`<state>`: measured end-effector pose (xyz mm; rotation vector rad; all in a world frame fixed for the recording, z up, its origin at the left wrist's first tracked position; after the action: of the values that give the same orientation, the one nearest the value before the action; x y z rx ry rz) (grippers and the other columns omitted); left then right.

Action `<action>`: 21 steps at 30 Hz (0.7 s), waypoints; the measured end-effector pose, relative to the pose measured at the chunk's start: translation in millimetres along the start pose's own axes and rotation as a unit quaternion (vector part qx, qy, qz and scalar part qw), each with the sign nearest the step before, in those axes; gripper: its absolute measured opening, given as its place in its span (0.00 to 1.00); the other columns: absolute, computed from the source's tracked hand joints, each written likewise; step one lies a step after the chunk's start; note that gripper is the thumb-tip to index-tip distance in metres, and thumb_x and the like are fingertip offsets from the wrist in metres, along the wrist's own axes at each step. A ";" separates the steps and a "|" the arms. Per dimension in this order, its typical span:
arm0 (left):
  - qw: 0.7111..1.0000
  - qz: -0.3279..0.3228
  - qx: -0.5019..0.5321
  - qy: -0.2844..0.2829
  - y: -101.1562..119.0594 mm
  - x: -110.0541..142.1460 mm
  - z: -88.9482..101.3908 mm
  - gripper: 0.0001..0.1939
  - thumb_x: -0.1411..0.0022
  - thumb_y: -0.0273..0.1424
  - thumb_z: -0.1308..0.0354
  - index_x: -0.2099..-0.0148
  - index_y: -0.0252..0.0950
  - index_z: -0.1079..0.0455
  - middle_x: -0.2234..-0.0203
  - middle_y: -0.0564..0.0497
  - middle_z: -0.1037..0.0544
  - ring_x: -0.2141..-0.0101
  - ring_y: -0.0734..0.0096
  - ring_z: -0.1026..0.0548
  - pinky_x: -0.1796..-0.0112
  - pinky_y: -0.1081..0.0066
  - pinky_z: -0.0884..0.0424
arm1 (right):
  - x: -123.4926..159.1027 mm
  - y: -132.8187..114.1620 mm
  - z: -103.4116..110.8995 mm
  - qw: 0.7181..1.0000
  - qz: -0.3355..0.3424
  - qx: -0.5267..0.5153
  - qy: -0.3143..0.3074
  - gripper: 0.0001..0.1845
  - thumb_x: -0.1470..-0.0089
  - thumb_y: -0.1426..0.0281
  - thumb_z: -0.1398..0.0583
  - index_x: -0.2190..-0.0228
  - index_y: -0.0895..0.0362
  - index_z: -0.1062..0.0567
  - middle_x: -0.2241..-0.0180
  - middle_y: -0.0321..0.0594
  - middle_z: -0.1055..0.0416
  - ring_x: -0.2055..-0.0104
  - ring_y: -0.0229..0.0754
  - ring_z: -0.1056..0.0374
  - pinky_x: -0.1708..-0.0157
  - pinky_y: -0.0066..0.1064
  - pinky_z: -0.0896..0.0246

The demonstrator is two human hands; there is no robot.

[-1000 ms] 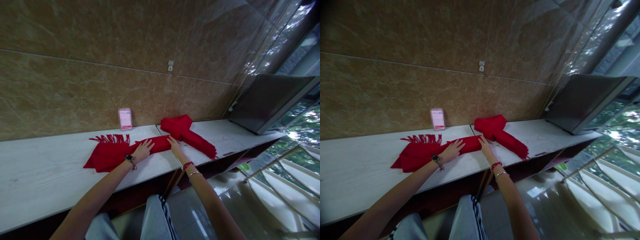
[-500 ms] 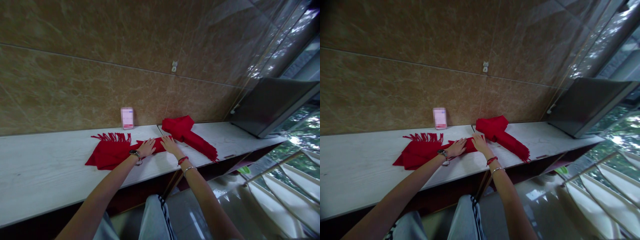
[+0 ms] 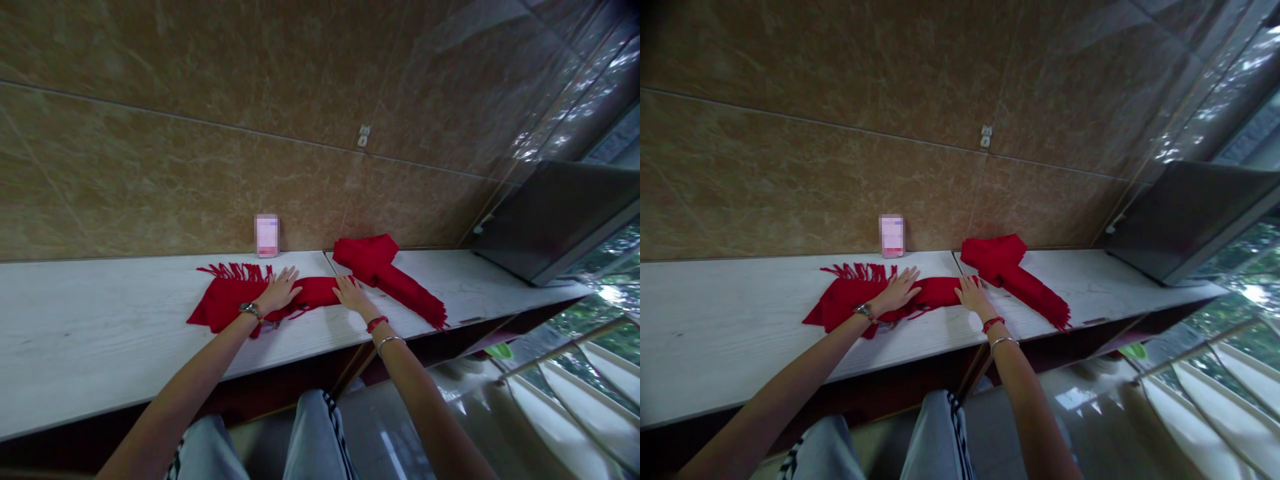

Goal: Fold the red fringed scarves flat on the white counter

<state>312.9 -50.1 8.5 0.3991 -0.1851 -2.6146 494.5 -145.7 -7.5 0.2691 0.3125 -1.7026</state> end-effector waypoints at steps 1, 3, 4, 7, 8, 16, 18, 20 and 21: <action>0.999 0.021 -0.014 0.024 -23.2 13.2 13.2 0.26 0.36 0.41 0.61 0.39 0.34 0.47 0.39 0.40 0.49 0.40 0.55 0.53 0.46 0.49 0.50 | -2.0 -3.8 3.3 1.000 0.003 -0.003 0.006 0.22 0.43 0.68 0.49 0.48 0.63 0.35 0.44 0.58 0.42 0.41 0.56 0.50 0.45 0.57 0.57; 0.997 0.061 -0.027 0.035 -75.1 43.8 33.3 0.25 0.36 0.40 0.61 0.42 0.33 0.42 0.42 0.40 0.42 0.42 0.58 0.46 0.45 0.55 0.47 | -10.1 -19.7 11.1 0.999 0.017 -0.011 0.026 0.23 0.43 0.67 0.49 0.47 0.62 0.37 0.44 0.57 0.43 0.40 0.56 0.52 0.45 0.57 0.60; 0.997 0.075 -0.025 0.024 -100.1 59.9 39.8 0.25 0.37 0.40 0.61 0.44 0.31 0.40 0.44 0.40 0.38 0.43 0.60 0.42 0.45 0.60 0.45 | -15.3 -32.3 14.4 0.999 0.031 -0.017 0.037 0.24 0.43 0.66 0.50 0.46 0.62 0.38 0.43 0.56 0.45 0.39 0.55 0.53 0.44 0.57 0.61; 0.994 0.110 0.007 -0.018 -157.8 105.6 49.3 0.29 0.39 0.44 0.61 0.44 0.29 0.40 0.46 0.41 0.35 0.46 0.63 0.38 0.45 0.65 0.45 | -27.3 -78.7 12.9 0.994 0.092 -0.035 0.042 0.26 0.41 0.63 0.52 0.43 0.58 0.43 0.40 0.50 0.49 0.38 0.53 0.56 0.43 0.55 0.62; 0.993 0.115 0.018 -0.033 -167.8 118.3 49.6 0.30 0.39 0.44 0.60 0.43 0.29 0.40 0.45 0.42 0.36 0.46 0.63 0.38 0.45 0.65 0.45 | -28.6 -92.0 8.0 0.993 0.110 -0.038 0.033 0.26 0.41 0.63 0.52 0.42 0.57 0.44 0.40 0.48 0.48 0.38 0.52 0.56 0.43 0.55 0.62; 0.990 0.117 0.044 -0.065 -170.5 154.7 50.6 0.24 0.37 0.32 0.65 0.46 0.33 0.35 0.41 0.47 0.43 0.41 0.67 0.46 0.43 0.62 0.49 | -16.6 -96.4 -28.6 0.991 0.131 -0.033 0.013 0.24 0.42 0.65 0.52 0.44 0.57 0.40 0.43 0.49 0.43 0.40 0.54 0.50 0.46 0.54 0.56; 0.991 0.096 0.018 -0.092 -170.8 153.7 48.8 0.23 0.43 0.26 0.58 0.45 0.34 0.37 0.39 0.47 0.47 0.40 0.64 0.51 0.43 0.59 0.51 | -16.7 -91.7 -29.4 0.990 0.136 -0.027 0.012 0.24 0.42 0.65 0.52 0.44 0.57 0.40 0.43 0.49 0.44 0.40 0.53 0.51 0.45 0.52 0.55; 0.989 0.074 0.003 -0.128 -171.8 152.6 44.3 0.31 0.51 0.21 0.55 0.43 0.36 0.40 0.39 0.47 0.47 0.40 0.63 0.52 0.43 0.56 0.51 | -17.8 -89.6 -30.5 0.990 0.138 -0.020 0.002 0.25 0.41 0.65 0.52 0.44 0.58 0.40 0.42 0.49 0.44 0.40 0.52 0.51 0.46 0.51 0.55; 0.988 0.066 -0.001 -0.140 -172.1 151.9 42.5 0.33 0.53 0.20 0.54 0.42 0.38 0.41 0.39 0.48 0.47 0.40 0.62 0.51 0.44 0.54 0.50 | -18.3 -89.4 -31.4 0.990 0.138 -0.016 -0.005 0.25 0.41 0.65 0.52 0.44 0.58 0.41 0.42 0.48 0.44 0.40 0.52 0.51 0.46 0.51 0.54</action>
<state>95.6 29.1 -23.2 0.0147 -0.2928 -2.5284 409.0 -104.8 -25.7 0.2679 0.2820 -1.4251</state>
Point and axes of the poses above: each hand's wrist, its own x-axis away from the middle knuckle, its own z-axis out of the back of the hand, y = z × x, the point moved 8 cm from there along -x, towards the middle knuckle
